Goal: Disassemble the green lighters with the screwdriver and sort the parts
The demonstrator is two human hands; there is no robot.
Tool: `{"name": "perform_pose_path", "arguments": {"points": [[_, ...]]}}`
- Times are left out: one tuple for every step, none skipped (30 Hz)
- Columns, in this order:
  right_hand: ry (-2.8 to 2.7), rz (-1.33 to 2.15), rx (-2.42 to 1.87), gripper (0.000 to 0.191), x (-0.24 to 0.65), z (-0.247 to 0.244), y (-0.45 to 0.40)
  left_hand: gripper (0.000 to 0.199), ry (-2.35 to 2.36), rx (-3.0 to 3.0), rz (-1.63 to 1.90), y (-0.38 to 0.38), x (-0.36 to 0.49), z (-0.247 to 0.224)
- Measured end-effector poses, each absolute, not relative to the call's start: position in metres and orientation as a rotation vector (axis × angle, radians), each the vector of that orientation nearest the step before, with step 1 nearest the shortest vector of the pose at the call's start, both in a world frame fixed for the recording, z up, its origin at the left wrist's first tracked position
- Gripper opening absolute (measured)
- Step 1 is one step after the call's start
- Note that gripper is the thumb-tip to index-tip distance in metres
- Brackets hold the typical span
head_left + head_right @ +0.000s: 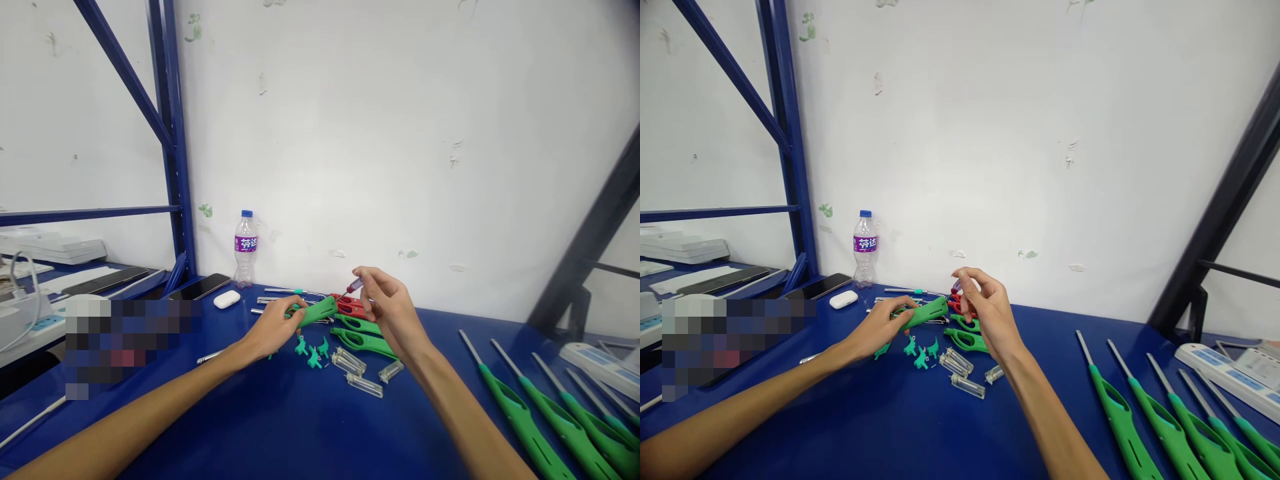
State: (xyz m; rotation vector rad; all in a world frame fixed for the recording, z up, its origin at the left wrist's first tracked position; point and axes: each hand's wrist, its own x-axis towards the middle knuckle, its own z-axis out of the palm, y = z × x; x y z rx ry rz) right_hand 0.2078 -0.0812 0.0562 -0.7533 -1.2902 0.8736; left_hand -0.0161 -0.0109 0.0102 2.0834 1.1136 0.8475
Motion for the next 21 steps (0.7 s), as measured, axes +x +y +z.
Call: {"name": "perform_pose_path", "arguments": {"points": [[-1.292, 0.86, -0.762, 0.034, 0.2086, 0.0556, -0.0805, 0.03, 1.114, 2.086, 0.848, -0.0103, -0.0163, 0.0098], [-1.294, 0.848, -0.768, 0.034, 0.209, 0.0553, -0.0801, 0.03, 1.113, 2.089, 0.848, -0.0097, -0.0164, 0.0093], [-1.298, 0.836, -0.771, 0.034, 0.2091, 0.0553, -0.0799, 0.03, 1.109, 2.092, 0.847, -0.0092, -0.0165, 0.0086], [-1.302, 0.828, -0.771, 0.035, 0.2088, 0.0557, -0.0799, 0.03, 1.105, 2.094, 0.845, -0.0088, -0.0167, 0.0078], [-1.308, 0.82, -0.768, 0.035, 0.2082, 0.0564, -0.0803, 0.03, 1.1, 2.096, 0.844, -0.0086, -0.0168, 0.007], [-1.314, 0.815, -0.762, 0.036, 0.2072, 0.0574, -0.0808, 0.03, 1.095, 2.097, 0.843, -0.0085, -0.0169, 0.0063], [-1.318, 0.813, -0.756, 0.036, 0.2061, 0.0584, -0.0815, 0.03, 1.09, 2.097, 0.842, -0.0085, -0.017, 0.0056], [-1.319, 0.814, -0.748, 0.037, 0.2051, 0.0595, -0.0822, 0.03, 1.085, 2.096, 0.841, -0.0086, -0.0171, 0.0052], [-1.318, 0.82, -0.74, 0.037, 0.2041, 0.0604, -0.0829, 0.031, 1.08, 2.095, 0.839, -0.0088, -0.0172, 0.005], [-1.314, 0.828, -0.731, 0.038, 0.2033, 0.0611, -0.0835, 0.031, 1.076, 2.092, 0.837, -0.0091, -0.0173, 0.0051], [-1.309, 0.837, -0.722, 0.039, 0.2027, 0.0616, -0.0839, 0.031, 1.072, 2.089, 0.835, -0.0094, -0.0173, 0.0055], [-1.304, 0.844, -0.712, 0.039, 0.2024, 0.0619, -0.0841, 0.031, 1.071, 2.084, 0.833, -0.0097, -0.0174, 0.0061], [-1.3, 0.847, -0.705, 0.038, 0.2023, 0.062, -0.0842, 0.032, 1.072, 2.079, 0.833, -0.0101, -0.0174, 0.0069], [-1.298, 0.848, -0.702, 0.038, 0.2024, 0.062, -0.0841, 0.032, 1.073, 2.072, 0.833, -0.0105, -0.0174, 0.0078], [-1.3, 0.846, -0.703, 0.037, 0.2027, 0.0619, -0.0839, 0.032, 1.074, 2.067, 0.834, -0.0109, -0.0174, 0.0086], [-1.305, 0.844, -0.708, 0.038, 0.203, 0.0617, -0.0837, 0.032, 1.075, 2.063, 0.836, -0.0112, -0.0174, 0.0092], [-1.312, 0.842, -0.716, 0.039, 0.2034, 0.0614, -0.0835, 0.032, 1.075, 2.063, 0.836, -0.0115, -0.0173, 0.0095], [-1.32, 0.84, -0.724, 0.039, 0.2038, 0.0612, -0.0833, 0.032, 1.074, 2.065, 0.837, -0.0117, -0.0173, 0.0094], [-1.329, 0.836, -0.733, 0.038, 0.2041, 0.061, -0.0833, 0.032, 1.072, 2.071, 0.836, -0.0117, -0.0172, 0.009], [-1.336, 0.832, -0.743, 0.036, 0.2045, 0.0608, -0.0833, 0.032, 1.07, 2.078, 0.836, -0.0115, -0.017, 0.0081], [-1.343, 0.827, -0.752, 0.036, 0.2049, 0.0607, -0.0833, 0.032, 1.067, 2.088, 0.835, -0.0113, -0.0168, 0.0069]]}}
